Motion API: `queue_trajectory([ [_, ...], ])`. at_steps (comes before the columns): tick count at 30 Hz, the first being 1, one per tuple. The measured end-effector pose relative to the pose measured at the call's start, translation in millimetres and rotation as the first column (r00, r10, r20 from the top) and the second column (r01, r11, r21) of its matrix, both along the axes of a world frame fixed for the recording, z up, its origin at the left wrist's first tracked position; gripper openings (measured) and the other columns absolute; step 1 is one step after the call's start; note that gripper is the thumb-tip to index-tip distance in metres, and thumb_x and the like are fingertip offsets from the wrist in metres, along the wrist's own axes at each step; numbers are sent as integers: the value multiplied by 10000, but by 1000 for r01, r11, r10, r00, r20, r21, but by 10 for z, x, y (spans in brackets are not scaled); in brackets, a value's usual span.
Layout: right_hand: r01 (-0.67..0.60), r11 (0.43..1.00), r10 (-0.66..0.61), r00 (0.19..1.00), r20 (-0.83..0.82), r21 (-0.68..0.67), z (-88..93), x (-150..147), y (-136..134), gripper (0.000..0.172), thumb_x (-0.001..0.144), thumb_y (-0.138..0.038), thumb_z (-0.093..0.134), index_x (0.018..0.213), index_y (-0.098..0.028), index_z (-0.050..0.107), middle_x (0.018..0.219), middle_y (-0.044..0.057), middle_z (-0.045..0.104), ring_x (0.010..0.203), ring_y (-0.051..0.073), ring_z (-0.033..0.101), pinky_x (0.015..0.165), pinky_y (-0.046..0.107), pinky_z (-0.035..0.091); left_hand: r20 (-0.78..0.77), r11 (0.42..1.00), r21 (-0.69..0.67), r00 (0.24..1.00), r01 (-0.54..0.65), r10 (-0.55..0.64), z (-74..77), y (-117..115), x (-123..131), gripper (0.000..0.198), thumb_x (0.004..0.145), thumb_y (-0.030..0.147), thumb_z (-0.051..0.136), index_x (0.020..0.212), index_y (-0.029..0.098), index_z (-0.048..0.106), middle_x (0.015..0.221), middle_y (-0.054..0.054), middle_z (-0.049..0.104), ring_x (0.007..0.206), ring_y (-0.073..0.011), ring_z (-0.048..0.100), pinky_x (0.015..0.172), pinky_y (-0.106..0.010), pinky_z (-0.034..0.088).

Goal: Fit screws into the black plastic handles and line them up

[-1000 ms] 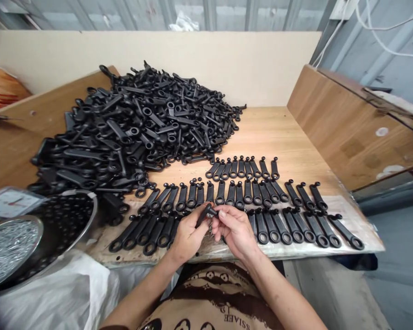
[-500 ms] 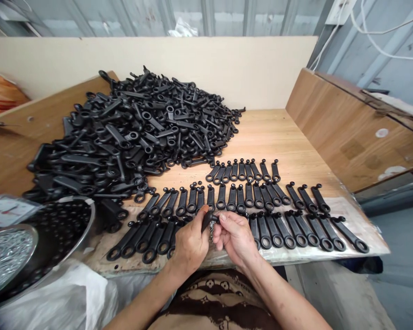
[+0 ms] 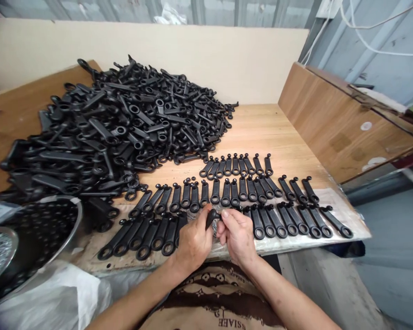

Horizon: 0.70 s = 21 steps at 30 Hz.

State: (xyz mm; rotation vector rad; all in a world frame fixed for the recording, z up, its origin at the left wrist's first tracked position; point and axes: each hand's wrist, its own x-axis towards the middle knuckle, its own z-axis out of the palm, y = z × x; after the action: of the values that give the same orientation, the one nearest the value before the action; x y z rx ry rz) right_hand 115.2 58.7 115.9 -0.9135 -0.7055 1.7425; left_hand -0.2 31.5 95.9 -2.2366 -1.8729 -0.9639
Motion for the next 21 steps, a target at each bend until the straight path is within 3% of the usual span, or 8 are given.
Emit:
queue_trajectory([
  [2, 49, 997, -49, 999, 2, 63, -2, -11, -16, 205, 766, -329, 635, 743, -125, 634, 454, -22, 534, 340, 55, 427, 314, 145, 299, 78, 999, -22, 996, -36, 38, -28, -4, 98, 370, 830, 125, 376, 1196, 67, 395, 869, -130, 701, 686, -201, 675, 608, -283, 523],
  [6, 25, 997, -25, 1000, 5, 73, -9, 27, 53, 227, 763, -352, 632, 702, -134, 627, 424, -37, 498, 333, 59, 406, 293, 149, 258, 129, 985, -136, 984, -109, 126, -24, 24, 229, 357, 853, 178, 368, 1187, 64, 425, 822, -133, 707, 640, -224, 674, 572, -305, 515],
  [10, -19, 987, -8, 987, 161, 160, 17, 101, 160, 267, 770, -370, 623, 675, -121, 636, 451, -25, 515, 338, 47, 400, 307, 150, 265, 302, 976, -216, 948, -38, 104, 67, 102, 203, 339, 856, 200, 378, 1163, 102, 483, 924, -134, 699, 763, -238, 678, 641, -317, 524],
  [14, -174, 966, 135, 970, 202, 193, 121, 148, 228, 323, 806, -416, 568, 875, -117, 670, 567, 14, 589, 428, 77, 487, 381, 176, 386, 520, 973, -223, 852, 57, 70, 153, 149, 128, 346, 837, 160, 402, 1171, 140, 489, 1006, -90, 681, 892, -193, 651, 767, -289, 507],
  [17, -216, 962, 190, 968, 162, 165, 191, 176, 250, 343, 787, -411, 593, 964, -124, 655, 642, 42, 629, 530, 117, 552, 428, 201, 445, 583, 967, -239, 809, 85, 72, 190, 139, 100, 372, 816, 127, 413, 1180, 147, 482, 1023, -76, 674, 933, -178, 634, 805, -276, 491],
  [21, -175, 964, 132, 969, 209, 200, 189, 205, 223, 334, 765, -378, 624, 1019, -161, 646, 676, 38, 653, 571, 136, 577, 447, 217, 462, 604, 962, -261, 792, 83, 96, 210, 110, 96, 366, 831, 156, 418, 1191, 134, 477, 1063, -89, 659, 958, -180, 624, 822, -268, 479],
])
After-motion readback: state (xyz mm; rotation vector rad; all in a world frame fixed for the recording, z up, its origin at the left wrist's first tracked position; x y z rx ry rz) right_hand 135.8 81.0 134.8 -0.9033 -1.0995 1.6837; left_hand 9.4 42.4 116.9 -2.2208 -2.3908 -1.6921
